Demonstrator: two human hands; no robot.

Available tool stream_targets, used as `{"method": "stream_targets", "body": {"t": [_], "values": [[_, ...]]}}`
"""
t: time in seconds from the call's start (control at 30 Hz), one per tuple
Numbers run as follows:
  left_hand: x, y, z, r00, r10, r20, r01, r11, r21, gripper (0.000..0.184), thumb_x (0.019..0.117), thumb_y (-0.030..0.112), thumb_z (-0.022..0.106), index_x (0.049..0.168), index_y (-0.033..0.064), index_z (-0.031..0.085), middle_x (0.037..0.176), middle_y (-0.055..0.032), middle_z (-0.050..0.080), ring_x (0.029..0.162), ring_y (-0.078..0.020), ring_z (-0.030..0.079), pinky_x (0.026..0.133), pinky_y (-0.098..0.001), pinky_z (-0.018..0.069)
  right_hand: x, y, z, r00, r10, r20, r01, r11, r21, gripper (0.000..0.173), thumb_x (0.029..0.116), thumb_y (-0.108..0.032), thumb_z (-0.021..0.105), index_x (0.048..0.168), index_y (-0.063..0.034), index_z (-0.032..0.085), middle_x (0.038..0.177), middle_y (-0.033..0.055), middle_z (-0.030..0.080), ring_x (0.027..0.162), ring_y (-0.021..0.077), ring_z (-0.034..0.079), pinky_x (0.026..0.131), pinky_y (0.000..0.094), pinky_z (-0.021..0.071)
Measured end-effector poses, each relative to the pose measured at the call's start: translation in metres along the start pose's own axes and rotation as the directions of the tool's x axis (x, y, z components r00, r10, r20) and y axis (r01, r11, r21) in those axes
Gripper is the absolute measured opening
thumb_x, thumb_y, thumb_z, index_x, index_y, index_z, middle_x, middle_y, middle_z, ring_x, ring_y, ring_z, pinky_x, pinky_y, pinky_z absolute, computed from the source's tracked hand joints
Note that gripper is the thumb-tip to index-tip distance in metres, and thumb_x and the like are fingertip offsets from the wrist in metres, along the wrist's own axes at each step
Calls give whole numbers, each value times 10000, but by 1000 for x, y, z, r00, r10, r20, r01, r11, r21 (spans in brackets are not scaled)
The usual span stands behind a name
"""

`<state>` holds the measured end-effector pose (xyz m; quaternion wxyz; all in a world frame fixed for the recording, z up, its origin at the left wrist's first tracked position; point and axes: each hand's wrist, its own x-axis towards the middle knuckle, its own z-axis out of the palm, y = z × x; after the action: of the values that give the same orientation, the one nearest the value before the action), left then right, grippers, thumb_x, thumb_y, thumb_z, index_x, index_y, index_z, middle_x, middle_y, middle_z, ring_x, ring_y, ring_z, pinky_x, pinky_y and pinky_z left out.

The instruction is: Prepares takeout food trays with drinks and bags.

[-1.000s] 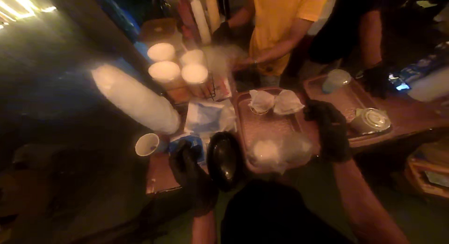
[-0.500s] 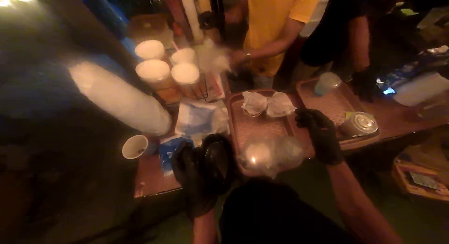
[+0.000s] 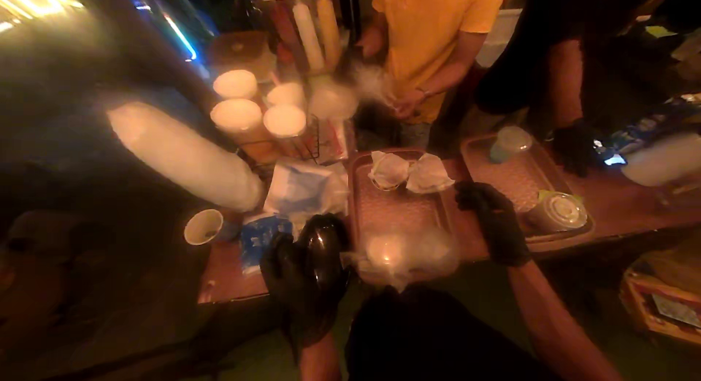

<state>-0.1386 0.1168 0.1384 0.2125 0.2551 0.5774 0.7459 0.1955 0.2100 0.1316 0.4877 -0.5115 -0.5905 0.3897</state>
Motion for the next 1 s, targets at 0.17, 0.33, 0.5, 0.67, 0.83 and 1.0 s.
{"method": "stream_targets", "body": {"t": [0.17,0.33,0.5,0.67,0.83,1.0], "values": [[-6,-2,2,1000,14,-15,-14,1000,-16,240,1058,129,478,1268,28,535,1040,-15,640,844,-105,654,752,-295,598,4,9,-9,1000,-11,18,11,999,-46,252,1035,-147,571,1229,-31,682,1078,67,735,899,137,713,825,312,617],[-4,6,6,997,66,-47,-63,996,67,256,1063,109,458,1283,-9,515,1042,-17,638,831,-86,651,763,-272,588,14,14,-17,996,-81,34,87,967,-240,418,947,-262,714,1336,-123,646,1221,52,683,1055,130,664,910,331,582],[22,21,12,992,86,87,-101,977,185,297,1065,128,481,1316,-31,497,1070,-27,634,862,-65,652,786,-261,588,50,14,-15,969,-10,247,151,815,-559,890,809,-620,773,1567,-321,414,1566,94,446,1394,306,470,1060,544,483],[80,24,56,756,-129,641,-226,868,442,532,978,251,669,1459,102,499,1371,-75,605,1134,-127,645,947,-341,570,107,21,18,877,87,473,301,667,-681,1183,678,-683,834,1635,-337,231,1667,180,256,1444,419,406,1072,625,460],[111,-16,138,380,-260,888,-638,622,455,1006,749,614,814,1582,261,376,1536,-66,479,1338,-228,522,1061,-501,486,127,17,40,807,270,525,292,590,-753,1222,612,-624,909,1618,-368,263,1680,198,189,1276,493,532,871,679,537],[103,-54,191,203,-315,927,-882,353,313,1251,591,827,765,1616,314,261,1642,-97,325,1405,-377,463,935,-643,536,127,20,46,793,339,506,264,557,-788,1177,636,-620,892,1612,-364,287,1665,233,210,1331,514,476,899,689,514]]}}
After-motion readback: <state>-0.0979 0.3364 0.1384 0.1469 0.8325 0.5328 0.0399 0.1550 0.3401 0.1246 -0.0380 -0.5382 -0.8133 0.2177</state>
